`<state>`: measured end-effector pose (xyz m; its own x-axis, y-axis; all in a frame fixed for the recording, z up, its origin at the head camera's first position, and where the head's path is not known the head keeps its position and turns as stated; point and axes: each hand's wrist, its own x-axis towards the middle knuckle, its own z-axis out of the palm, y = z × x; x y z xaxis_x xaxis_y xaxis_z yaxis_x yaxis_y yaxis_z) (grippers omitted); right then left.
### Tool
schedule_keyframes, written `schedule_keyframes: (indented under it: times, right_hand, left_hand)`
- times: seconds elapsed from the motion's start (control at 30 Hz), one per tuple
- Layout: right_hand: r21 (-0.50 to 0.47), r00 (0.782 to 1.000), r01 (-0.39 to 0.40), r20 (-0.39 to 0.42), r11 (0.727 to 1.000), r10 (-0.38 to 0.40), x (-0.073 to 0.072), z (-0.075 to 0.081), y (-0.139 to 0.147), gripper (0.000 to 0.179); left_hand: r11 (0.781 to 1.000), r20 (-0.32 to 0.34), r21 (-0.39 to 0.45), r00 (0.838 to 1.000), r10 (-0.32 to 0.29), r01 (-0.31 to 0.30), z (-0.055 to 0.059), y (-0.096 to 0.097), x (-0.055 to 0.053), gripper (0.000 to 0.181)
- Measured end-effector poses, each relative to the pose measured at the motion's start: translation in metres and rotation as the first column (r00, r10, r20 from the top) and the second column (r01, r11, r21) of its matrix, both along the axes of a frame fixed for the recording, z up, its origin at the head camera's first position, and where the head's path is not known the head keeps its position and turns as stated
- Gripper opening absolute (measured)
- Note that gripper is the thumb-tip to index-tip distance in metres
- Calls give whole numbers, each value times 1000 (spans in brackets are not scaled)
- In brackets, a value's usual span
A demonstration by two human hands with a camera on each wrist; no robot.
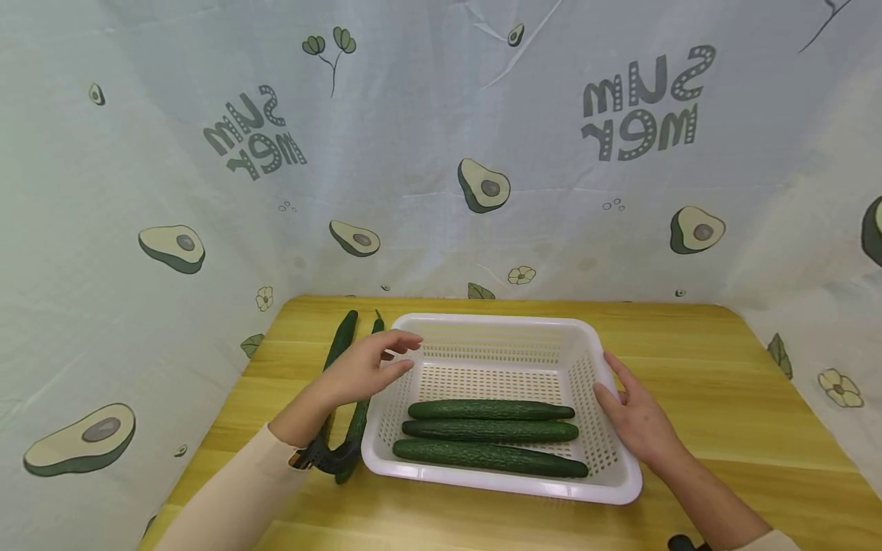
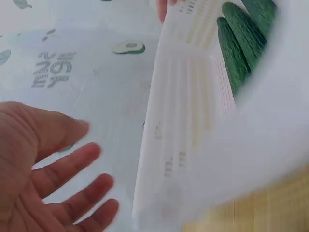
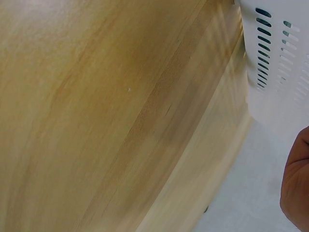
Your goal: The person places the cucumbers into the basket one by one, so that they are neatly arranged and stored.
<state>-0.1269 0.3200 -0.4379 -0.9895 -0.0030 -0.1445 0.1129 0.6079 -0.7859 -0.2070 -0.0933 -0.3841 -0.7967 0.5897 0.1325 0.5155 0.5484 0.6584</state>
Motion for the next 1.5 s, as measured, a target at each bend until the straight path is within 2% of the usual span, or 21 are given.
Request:
schedule_keyframes:
  times: [0.13, 0.27, 0.33, 0.43, 0.6, 0.7, 0.87, 1.17, 1.37, 1.5]
  right_hand:
    - [-2, 1000, 1, 1, 1000, -1, 0, 0, 1, 74]
    - [-10, 1000, 3, -1, 1000, -3, -1, -1, 2, 75]
    - [-11, 1000, 4, 2, 1000, -4, 0, -1, 2, 75]
    - [4, 1000, 6, 2, 1000, -6, 0, -1, 2, 75]
    - [30, 1000, 22, 11, 999, -22, 3, 0, 5, 74]
    - [22, 999, 25, 21, 999, -25, 3, -1, 6, 74]
    - [25, 1000, 22, 13, 999, -23, 2, 0, 3, 74]
    - [20, 1000, 14, 10, 1000, -14, -1, -2, 2, 74]
    - [16, 1000, 13, 8, 1000, -13, -2, -2, 2, 74]
    - [15, 1000, 11, 5, 1000, -11, -2, -2, 1, 74]
  left_hand:
    - [987, -71, 124, 991, 117, -107, -5, -25, 4, 38]
    - [965, -34, 170, 977, 211, -202, -14, -47, 6, 39]
    - [957, -7, 153, 968, 251, -247, -22, -57, 7, 41]
    - [947, 25, 106, 953, 303, -304, -41, -71, 11, 45]
    - [938, 13, -13, 938, 346, -346, -74, -85, 20, 49]
    - [922, -12, -70, 925, 380, -380, -84, -90, 25, 52]
    - [892, -29, -130, 901, 433, -433, -89, -99, 30, 59]
    - [873, -70, -156, 887, 456, -461, -94, -109, 35, 65]
    - [862, -45, -146, 873, 485, -486, -98, -115, 38, 73]
    - [850, -7, -138, 858, 513, -509, -99, -119, 41, 76]
